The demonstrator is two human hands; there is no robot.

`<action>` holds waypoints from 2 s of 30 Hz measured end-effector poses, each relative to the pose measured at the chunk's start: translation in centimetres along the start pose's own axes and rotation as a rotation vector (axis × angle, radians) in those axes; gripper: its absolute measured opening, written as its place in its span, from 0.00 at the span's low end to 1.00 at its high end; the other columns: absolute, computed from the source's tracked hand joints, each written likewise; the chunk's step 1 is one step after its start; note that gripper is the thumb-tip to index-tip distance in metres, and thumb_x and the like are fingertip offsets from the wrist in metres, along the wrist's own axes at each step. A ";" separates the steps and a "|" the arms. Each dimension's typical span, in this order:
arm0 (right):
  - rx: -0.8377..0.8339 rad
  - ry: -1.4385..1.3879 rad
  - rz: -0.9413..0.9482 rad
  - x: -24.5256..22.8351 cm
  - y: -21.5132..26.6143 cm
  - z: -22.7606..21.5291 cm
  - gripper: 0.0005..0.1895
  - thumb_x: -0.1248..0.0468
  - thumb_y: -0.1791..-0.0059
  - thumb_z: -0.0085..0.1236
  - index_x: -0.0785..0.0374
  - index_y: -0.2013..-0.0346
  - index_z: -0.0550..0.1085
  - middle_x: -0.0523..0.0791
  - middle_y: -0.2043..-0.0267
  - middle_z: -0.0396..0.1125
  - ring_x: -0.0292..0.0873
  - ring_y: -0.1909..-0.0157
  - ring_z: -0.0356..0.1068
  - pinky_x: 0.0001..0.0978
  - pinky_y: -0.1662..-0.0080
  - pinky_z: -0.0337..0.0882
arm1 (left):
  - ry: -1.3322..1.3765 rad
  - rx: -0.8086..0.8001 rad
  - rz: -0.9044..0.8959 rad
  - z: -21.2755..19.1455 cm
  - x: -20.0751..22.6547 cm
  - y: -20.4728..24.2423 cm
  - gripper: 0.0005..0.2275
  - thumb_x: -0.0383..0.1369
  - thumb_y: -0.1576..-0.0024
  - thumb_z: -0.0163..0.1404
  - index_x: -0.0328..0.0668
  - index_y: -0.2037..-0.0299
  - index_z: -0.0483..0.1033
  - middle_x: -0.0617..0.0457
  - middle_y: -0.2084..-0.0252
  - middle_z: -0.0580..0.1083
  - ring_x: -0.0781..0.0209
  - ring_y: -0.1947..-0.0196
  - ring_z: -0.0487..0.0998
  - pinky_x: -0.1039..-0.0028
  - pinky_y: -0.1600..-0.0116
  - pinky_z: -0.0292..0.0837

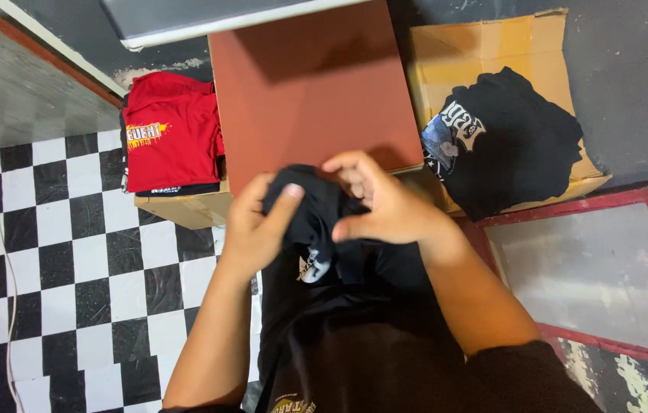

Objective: The person unfolds a black t-shirt and places it on a heat press machine. They smooth the fabric, close the press, and then open it to reveal a printed graphic of a woman holding a rifle. The person then folds the t-shirt and places it on a stack.

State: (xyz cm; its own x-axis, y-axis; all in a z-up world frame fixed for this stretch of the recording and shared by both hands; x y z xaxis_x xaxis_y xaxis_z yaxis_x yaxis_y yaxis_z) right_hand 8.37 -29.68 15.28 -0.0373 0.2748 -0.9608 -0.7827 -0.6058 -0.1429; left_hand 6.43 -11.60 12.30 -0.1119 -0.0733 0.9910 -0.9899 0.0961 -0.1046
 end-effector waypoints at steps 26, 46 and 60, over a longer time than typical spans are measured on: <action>0.192 -0.046 0.170 3.9 8.7 -14.3 0.12 0.66 0.49 0.70 0.67 0.58 0.73 0.41 0.63 0.69 0.33 0.63 0.65 0.25 0.60 0.65 | -0.044 0.232 0.116 -9.3 -2.4 1.7 0.10 0.21 0.39 0.53 0.38 0.54 0.65 0.56 0.54 0.74 0.69 0.55 0.75 0.79 0.48 0.71; 0.794 0.005 -0.677 -7.0 11.2 -18.2 0.11 0.77 0.43 0.51 0.64 0.48 0.68 0.46 0.60 0.64 0.39 0.57 0.66 0.28 0.50 0.70 | -0.212 -0.063 -0.020 2.4 -1.3 0.6 0.08 0.32 0.36 0.49 0.37 0.51 0.74 0.52 0.63 0.77 0.65 0.64 0.76 0.75 0.57 0.72; 0.654 0.822 0.052 -4.9 9.2 -15.7 0.10 0.70 0.53 0.72 0.66 0.65 0.76 0.39 0.68 0.70 0.30 0.65 0.65 0.25 0.62 0.65 | -0.109 0.309 0.116 -8.5 -2.5 -0.5 0.06 0.29 0.33 0.55 0.34 0.56 0.74 0.59 0.63 0.73 0.73 0.64 0.70 0.80 0.57 0.67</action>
State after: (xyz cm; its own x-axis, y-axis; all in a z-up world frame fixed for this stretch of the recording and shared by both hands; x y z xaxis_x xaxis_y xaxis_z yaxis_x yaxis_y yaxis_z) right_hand 11.08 -48.30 14.98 0.1608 -0.4800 -0.8624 -0.9843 -0.0138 -0.1759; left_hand 7.89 -3.07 10.56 -0.2176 -0.1869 0.9580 -0.9479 -0.1935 -0.2531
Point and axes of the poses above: each hand's wrist, its own y-axis away from the middle knuckle, its own z-axis out of the palm, x = y × z, the point moved 7 cm from there along -y, towards the middle knuckle
